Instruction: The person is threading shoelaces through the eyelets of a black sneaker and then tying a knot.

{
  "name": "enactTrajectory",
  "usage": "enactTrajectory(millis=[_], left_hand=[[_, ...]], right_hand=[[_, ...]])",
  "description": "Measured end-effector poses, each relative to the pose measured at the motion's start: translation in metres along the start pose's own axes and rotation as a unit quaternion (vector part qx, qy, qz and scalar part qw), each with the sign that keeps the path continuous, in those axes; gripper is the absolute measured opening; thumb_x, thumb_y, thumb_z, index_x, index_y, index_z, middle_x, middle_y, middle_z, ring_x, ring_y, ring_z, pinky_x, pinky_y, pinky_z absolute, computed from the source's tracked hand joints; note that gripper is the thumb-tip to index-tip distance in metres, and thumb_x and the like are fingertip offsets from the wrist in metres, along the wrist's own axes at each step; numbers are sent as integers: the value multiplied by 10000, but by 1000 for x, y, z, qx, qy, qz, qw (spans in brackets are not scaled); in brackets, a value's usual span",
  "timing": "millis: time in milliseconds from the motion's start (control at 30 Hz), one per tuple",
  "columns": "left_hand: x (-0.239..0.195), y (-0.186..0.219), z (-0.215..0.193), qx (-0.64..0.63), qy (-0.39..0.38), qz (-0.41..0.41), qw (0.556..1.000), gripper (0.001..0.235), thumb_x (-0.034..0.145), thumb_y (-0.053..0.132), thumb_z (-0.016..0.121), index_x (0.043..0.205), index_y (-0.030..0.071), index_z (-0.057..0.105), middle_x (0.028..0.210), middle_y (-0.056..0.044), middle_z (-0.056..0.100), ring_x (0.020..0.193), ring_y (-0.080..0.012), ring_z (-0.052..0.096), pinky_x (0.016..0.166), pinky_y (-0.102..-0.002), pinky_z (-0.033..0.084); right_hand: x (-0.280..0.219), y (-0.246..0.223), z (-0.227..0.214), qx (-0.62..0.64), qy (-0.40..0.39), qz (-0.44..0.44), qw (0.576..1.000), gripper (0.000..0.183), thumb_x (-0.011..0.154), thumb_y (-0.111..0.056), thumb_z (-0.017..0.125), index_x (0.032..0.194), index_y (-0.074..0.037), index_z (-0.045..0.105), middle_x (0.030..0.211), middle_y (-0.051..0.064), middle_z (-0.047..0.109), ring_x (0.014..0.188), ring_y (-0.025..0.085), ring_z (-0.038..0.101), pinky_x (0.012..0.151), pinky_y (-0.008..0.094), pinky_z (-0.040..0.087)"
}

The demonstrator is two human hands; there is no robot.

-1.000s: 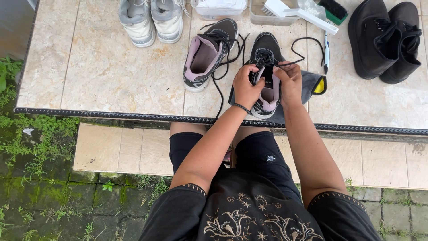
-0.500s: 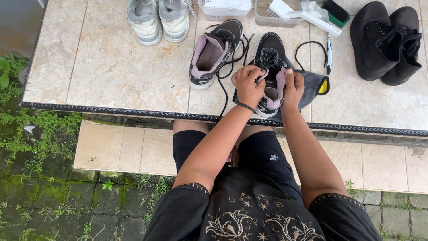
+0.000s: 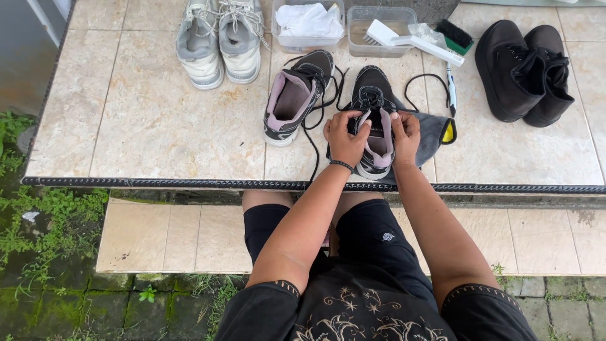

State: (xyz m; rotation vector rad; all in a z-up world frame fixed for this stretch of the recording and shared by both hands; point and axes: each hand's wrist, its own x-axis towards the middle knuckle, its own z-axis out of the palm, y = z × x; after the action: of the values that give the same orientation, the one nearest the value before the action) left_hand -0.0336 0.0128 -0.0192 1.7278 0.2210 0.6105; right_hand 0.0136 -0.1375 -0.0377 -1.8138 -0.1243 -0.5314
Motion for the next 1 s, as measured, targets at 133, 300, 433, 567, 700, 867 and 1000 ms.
enactTrajectory(millis=[133,300,433,567,700,867,1000], left_hand=[[0,-4,0,4,12,24,1000,276,909,398,737,1108,237,633,1133,6,606,1221,-227,584,1229,-463,115],[1,-2,-1,7,20,20,1000,270,913,387,737,1096,224,624,1135,15,620,1227,-213,580,1226,-485,113],[1,-1,-1,2,23,23,999,250,921,376,736,1092,235,620,1133,27,624,1227,-194,579,1224,-483,107],[5,0,-1,0,30,21,999,219,920,346,736,1063,215,632,1102,8,643,1185,-220,605,1219,-506,122],[4,-2,-1,1,32,15,999,209,922,328,740,1055,204,638,1092,0,652,1165,-225,614,1218,-514,120],[4,-5,0,5,30,17,999,198,918,318,738,1046,205,638,1076,5,652,1145,-210,620,1217,-516,117],[3,-6,-1,-5,36,29,999,176,938,308,717,1051,197,641,1066,-4,662,1125,-223,631,1216,-538,116]], right_hand=[[-3,1,0,9,7,-12,1000,342,1023,-336,762,886,-42,652,953,178,622,1028,327,625,999,400,442],[-2,7,3,5,5,-18,1000,342,1044,-347,714,900,-41,660,998,194,662,1046,368,632,984,413,454],[-2,7,5,13,17,-14,1000,333,1035,-357,712,914,-49,672,1032,193,677,1068,362,635,1002,419,452],[0,0,7,9,20,-9,1000,330,1039,-325,693,877,-38,659,972,211,661,1005,380,643,964,421,469],[-3,1,10,26,29,9,999,307,1021,-321,702,862,-60,668,1012,180,690,1028,360,655,970,413,477],[-2,-1,10,34,22,16,999,311,1023,-315,688,876,-42,664,1034,201,684,1050,383,652,984,432,471],[-4,6,12,45,14,25,999,276,990,-304,722,889,-51,678,1052,186,680,1079,371,653,1002,426,470]])
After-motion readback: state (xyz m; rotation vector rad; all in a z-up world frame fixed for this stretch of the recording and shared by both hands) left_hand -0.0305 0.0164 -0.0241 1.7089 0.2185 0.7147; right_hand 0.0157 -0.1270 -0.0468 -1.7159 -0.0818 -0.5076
